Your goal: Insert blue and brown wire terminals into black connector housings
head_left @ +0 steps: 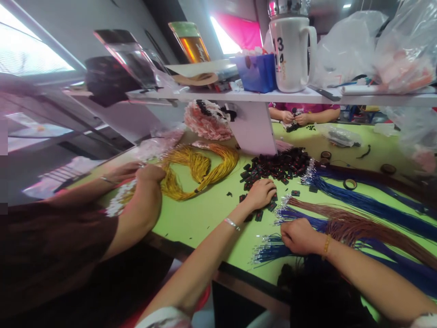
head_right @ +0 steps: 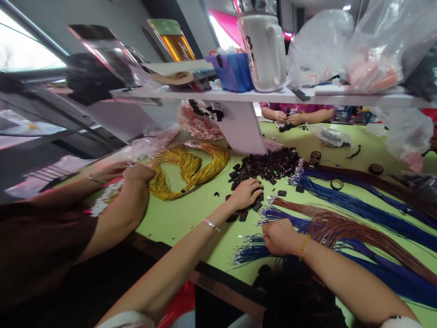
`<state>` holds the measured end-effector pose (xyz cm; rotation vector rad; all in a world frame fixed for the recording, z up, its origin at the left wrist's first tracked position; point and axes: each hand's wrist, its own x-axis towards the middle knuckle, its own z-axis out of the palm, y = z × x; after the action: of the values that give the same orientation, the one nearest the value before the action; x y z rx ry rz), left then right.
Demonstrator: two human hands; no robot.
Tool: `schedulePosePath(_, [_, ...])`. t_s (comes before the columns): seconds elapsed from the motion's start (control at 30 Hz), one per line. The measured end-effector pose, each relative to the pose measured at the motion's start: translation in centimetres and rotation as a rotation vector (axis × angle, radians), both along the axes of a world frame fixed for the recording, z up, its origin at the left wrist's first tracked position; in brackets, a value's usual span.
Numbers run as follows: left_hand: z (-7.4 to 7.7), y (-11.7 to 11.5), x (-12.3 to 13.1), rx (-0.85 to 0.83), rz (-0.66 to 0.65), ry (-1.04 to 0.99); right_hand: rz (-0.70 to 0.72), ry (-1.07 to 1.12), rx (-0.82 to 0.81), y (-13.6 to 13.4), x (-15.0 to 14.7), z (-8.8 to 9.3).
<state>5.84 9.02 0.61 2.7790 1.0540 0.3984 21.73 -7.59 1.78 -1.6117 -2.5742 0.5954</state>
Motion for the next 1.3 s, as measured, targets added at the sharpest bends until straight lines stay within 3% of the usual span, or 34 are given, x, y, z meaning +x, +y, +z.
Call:
schedulePosePath(0.1, [0.4,-1.0,1.9,-0.005,-0.062,-0.086,0.002,0.001,0.011,0.0,0.0,-0.1])
schedulePosePath(0.23, [0.5,-2.5,6.6,-0.117,-0.209,-0.091,-0.002,0.000,0.002,0.0,0.1,0.1])
schedulePosePath(0.33, [0.2,-2.0,8.2,-0.154,-0.066,-0.004,0.002,0.004,-0.008,0.0,0.1,0.2])
schedulePosePath(0.5, [0.7,0.4,4.6,-0.120,0.111,0.076,0.010,0.024,0.007,0.0,0.0,-0.1])
schedulePosePath(0.63, [1.6,0.0,3.2,-0.067,0.173,0.121,0.008,0.024,0.023,0.1,-0.2,-0.2])
schedulePosePath(0.7, [1.5,-1.2,4.8,-0.060,0.152,0.077,0.002,0.018,0.021,0.1,-0.2,-0.2])
schedulePosePath(0.83, [0.3,-3.7,10.9,-0.042,0.072,-0.114,-0.009,0.010,0.009,0.1,-0.3,0.2])
schedulePosePath(0.97, [-0.9,-4.1,14.5,-0.026,0.089,-0.120,-0.004,0.004,0.006,0.1,-0.2,0.3])
schedulePosePath(1.1, [-1.1,-2.9,12.7,-0.049,0.011,-0.069,-0.009,0.008,0.008,0.0,-0.2,0.2])
schedulePosePath(1.3, [-0.8,-1.1,9.8,-0.011,0.165,-0.059,-0.011,0.007,0.017,0.1,-0.4,0.1])
